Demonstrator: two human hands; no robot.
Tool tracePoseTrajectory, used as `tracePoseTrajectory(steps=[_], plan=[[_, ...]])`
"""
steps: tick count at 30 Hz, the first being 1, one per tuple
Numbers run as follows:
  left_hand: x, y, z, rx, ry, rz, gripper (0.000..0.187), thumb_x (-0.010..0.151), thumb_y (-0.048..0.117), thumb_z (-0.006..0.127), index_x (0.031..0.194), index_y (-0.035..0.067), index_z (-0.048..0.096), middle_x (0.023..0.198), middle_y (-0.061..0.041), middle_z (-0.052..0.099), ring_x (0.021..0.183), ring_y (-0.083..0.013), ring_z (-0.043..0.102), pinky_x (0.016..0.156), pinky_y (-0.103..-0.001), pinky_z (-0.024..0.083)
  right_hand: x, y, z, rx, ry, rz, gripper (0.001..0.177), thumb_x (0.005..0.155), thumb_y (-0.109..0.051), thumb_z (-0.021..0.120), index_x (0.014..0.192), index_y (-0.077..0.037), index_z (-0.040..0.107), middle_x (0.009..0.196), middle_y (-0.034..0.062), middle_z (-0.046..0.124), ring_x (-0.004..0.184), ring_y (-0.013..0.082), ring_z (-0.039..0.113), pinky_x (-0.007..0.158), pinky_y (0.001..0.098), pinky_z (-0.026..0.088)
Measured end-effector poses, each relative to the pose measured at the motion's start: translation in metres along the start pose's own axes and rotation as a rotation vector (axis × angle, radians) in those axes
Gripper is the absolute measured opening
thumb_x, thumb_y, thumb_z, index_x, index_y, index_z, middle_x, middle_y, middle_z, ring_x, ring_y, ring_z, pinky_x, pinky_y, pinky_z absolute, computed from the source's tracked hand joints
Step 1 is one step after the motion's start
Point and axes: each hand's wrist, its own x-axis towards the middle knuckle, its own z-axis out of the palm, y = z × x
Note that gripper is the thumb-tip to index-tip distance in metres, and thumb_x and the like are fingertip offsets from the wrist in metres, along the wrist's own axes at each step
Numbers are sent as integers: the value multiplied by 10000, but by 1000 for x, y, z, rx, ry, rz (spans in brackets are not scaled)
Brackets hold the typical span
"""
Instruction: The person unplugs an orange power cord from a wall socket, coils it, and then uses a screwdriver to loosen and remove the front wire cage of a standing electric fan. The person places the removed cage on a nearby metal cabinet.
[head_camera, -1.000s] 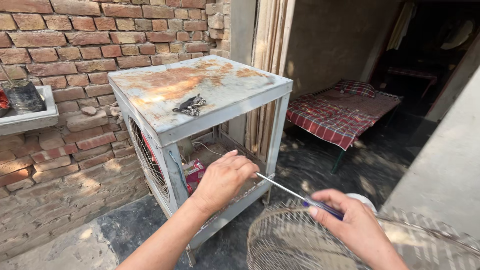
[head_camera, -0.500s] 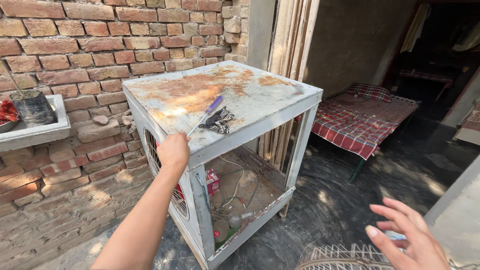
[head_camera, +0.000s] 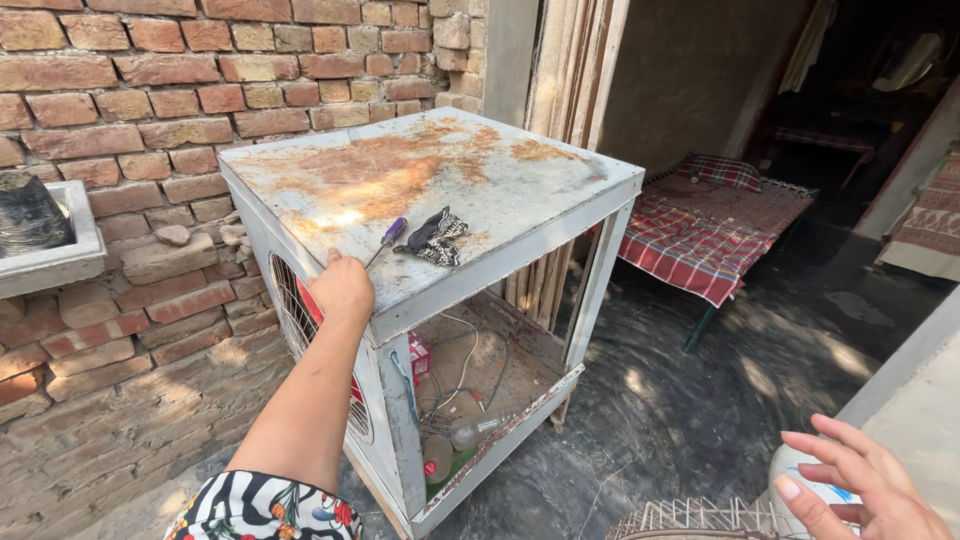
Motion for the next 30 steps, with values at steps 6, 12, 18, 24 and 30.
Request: tracePoseTrajectory(steps=[6,12,18,24,30], plan=[[-18,3,-17,-15,6,46,314,949,309,604,1113,110,783,1562,-90,492,1232,-309,633,1080,-669,324,-2,1,-6,-69,-19,28,563,802,-344,787,1341,-199,713,1634,95,423,1272,301,662,970,506,589],[-32,6,-33,-47,38,81,370,987,428,578,1145,155,771,1539,-111,495,1350,-331,526,1107,-680,291,-7,9,-7,-49,46,-46,535,807,-363,779,1315,-203,734,1619,105,463,1268,304,662,978,530,565],[-72,41,-58,-131,114,257,375,984,367,567,1278,188,714,1563,-106,456,1418,-317,438,1183,-679,209,-19,17,-12,-71,92,-72,505,817,-338,786,1305,-211,747,1577,87,551,1261,284,680,1038,531,517],[-164,97,-97,-228,175,490,357,915,307,632,1233,174,726,1573,-130,410,1432,-360,373,1162,-685,176,-36,15,-41,7,269,-429,436,831,-352,756,1232,-182,748,1437,111,632,1306,275,620,1044,454,483],[-259,155,-148,-370,189,709,334,906,270,658,1210,155,735,1543,-133,454,1400,-393,404,1148,-686,219,-65,25,-92,64,410,-508,348,905,-242,689,1225,-106,710,1416,137,627,1359,306,569,1151,475,417]])
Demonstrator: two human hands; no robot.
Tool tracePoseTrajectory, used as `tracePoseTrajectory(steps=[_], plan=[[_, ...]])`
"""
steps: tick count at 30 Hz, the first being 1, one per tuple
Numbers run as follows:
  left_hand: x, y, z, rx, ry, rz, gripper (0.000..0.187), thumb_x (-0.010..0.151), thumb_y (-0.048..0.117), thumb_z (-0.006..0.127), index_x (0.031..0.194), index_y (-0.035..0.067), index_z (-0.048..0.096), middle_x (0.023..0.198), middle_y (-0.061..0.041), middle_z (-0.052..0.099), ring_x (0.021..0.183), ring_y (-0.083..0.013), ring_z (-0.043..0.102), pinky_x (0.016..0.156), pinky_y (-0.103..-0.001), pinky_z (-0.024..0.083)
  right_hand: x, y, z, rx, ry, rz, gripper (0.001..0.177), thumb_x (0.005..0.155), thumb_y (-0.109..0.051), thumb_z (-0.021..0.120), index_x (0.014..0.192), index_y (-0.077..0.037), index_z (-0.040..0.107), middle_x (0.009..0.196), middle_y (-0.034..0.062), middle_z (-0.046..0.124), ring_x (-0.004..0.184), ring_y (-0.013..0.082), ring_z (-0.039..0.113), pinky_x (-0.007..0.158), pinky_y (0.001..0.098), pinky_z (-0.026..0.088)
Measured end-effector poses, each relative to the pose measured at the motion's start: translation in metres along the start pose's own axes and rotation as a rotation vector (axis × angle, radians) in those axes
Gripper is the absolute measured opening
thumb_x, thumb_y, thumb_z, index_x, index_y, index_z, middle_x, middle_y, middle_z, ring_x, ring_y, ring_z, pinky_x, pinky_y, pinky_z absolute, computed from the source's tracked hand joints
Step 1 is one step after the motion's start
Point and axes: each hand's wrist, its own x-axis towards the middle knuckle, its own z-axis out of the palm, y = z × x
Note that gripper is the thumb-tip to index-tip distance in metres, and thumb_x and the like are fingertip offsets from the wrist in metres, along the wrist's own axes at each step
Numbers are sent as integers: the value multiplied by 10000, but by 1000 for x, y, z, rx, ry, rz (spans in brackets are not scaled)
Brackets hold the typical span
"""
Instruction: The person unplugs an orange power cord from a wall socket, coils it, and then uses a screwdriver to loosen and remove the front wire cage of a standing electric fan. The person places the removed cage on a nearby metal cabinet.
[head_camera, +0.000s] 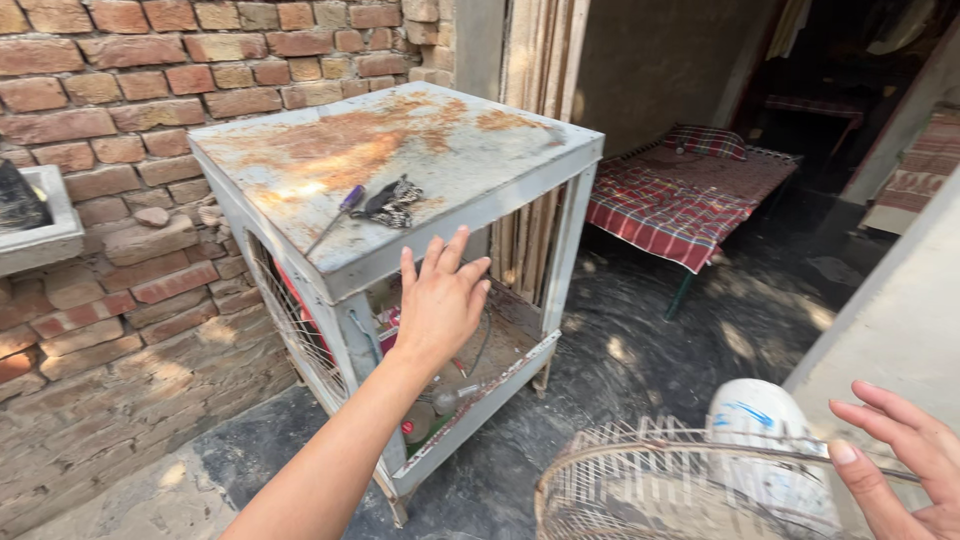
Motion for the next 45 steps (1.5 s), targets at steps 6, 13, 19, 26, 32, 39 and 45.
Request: tracePoseTrajectory(steps=[6,13,19,26,32,39,45], plan=[[-19,114,-10,-216,31,183,337,935,236,650,1250,132,708,1528,-148,484,1385,-408,441,1161,-635,259,-5,32,-61,-21,6,27,312,965,-205,653,1257,-107,703,1398,137,634,1356,282,581,1135,446,443],[-45,242,7,-430,4,332,326,967,217,640,1270,107,689,1464,-138,566,1371,-417,492,1179,-576,306,-11,61,-105,-158,7,198,293,984,-206,670,1262,-131,726,1400,75,682,1292,271,638,1067,401,490],[-69,343,29,-579,-70,379,302,977,218,632,1243,93,701,1422,-137,612,1335,-404,553,1161,-538,377,-14,87,-101,-228,-69,74,355,960,-269,602,1284,-155,694,1397,69,662,1391,312,538,1168,627,274],[-72,410,47,-667,-159,291,304,981,242,617,1203,58,714,1356,-143,651,1268,-388,600,1118,-488,436,-19,116,-101,-314,-376,139,638,949,-485,529,1492,-153,502,1489,121,519,1432,269,416,1152,638,191],[-70,431,57,-723,-145,212,315,1016,268,590,1166,31,731,1284,-163,695,1169,-341,665,1143,-508,416,-33,104,-88,-537,-280,113,712,906,-483,489,1518,-123,442,1552,68,477,1471,241,369,1195,593,173],[-68,438,60,-515,-131,230,351,1002,358,585,1129,67,735,1162,-108,720,1099,-312,682,1032,-508,454,-34,94,-88,-545,-232,97,679,935,-447,474,1517,-99,448,1566,83,456,1474,247,368,1202,527,227],[-72,440,66,-384,-126,226,369,980,440,582,1141,148,742,1149,-68,721,1091,-290,686,1016,-596,430,-37,88,-89,-569,-229,93,707,900,-418,507,1508,-64,447,1573,95,456,1479,249,370,1199,520,251]])
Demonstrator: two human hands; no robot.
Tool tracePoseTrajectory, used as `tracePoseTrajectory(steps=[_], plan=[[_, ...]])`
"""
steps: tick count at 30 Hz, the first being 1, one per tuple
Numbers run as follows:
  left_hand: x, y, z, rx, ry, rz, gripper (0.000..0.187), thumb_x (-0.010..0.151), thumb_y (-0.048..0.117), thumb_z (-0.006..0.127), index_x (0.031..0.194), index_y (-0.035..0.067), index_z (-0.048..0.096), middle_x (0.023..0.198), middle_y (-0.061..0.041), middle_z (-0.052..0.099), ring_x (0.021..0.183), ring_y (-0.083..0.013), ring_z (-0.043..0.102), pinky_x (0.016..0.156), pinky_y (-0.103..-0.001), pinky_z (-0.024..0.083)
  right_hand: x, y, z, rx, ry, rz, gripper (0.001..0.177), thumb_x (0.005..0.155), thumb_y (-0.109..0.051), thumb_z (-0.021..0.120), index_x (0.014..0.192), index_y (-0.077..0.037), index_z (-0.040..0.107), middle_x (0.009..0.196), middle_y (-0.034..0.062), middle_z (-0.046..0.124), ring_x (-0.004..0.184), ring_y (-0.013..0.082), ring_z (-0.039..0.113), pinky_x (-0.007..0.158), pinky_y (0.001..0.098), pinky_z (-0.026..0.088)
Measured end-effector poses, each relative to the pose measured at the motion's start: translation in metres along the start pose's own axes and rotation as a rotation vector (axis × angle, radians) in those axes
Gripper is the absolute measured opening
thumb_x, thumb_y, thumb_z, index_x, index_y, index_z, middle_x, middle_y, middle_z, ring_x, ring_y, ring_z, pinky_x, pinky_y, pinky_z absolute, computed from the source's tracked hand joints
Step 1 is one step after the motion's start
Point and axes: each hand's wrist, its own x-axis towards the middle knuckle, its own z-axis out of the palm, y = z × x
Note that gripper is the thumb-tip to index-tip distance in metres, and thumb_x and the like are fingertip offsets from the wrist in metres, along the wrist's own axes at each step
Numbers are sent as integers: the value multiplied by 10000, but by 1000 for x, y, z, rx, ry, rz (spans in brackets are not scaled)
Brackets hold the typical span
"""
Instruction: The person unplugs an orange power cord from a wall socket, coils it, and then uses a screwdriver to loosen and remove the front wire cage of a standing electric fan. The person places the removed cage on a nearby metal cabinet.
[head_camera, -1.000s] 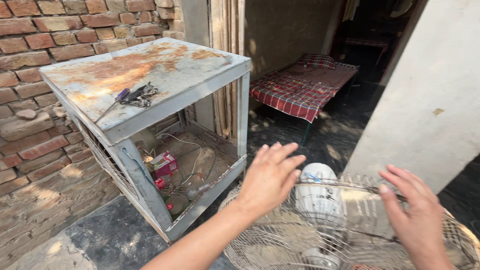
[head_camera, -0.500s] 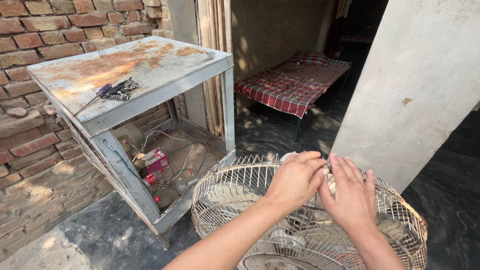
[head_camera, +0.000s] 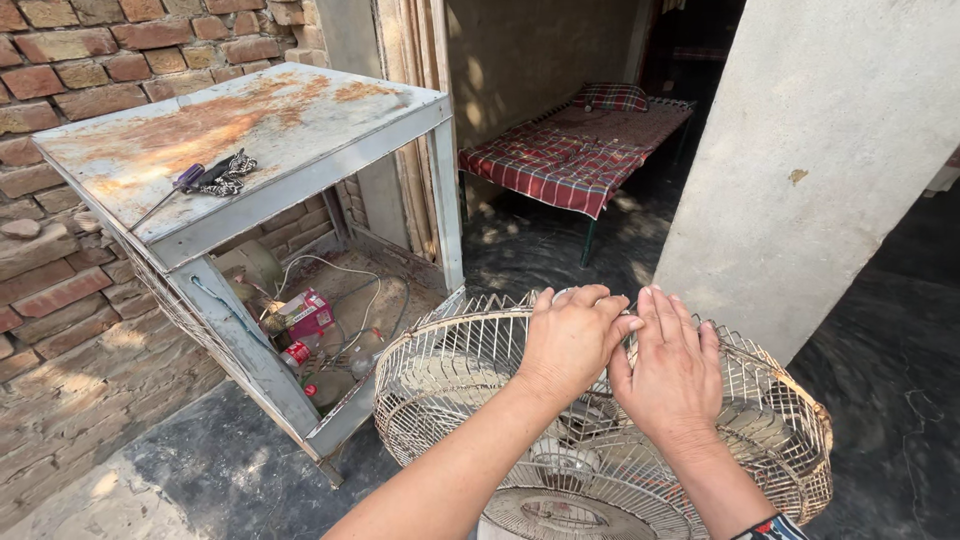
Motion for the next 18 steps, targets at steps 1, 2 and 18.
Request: tracePoseTrajectory(steps=[1,2,18], plan=[[-1,0,1,7,-1,-6,368,981,444,582,1147,157,741,1168,-65,720,1102,-286,685,1028,-615,420,0,-1,-2,-9,-7,1,721,886,-419,517,1504,-54,445,1574,99,452,1478,250,369,1196,520,255],[-1,0,2,22,14,8,366,982,443,581,1160,163,736,1205,-68,711,1135,-283,674,1040,-621,413,1,-1,-4,-19,-25,-6,734,886,-423,522,1509,-45,428,1581,106,434,1483,254,356,1196,522,249],[13,-11,0,101,-146,15,583,935,651,453,1352,302,662,1650,-146,268,1496,-440,247,1172,-703,95,11,1,-24,77,-242,-33,1030,759,-457,695,1573,-7,252,1648,148,203,1547,331,57,1146,695,89]])
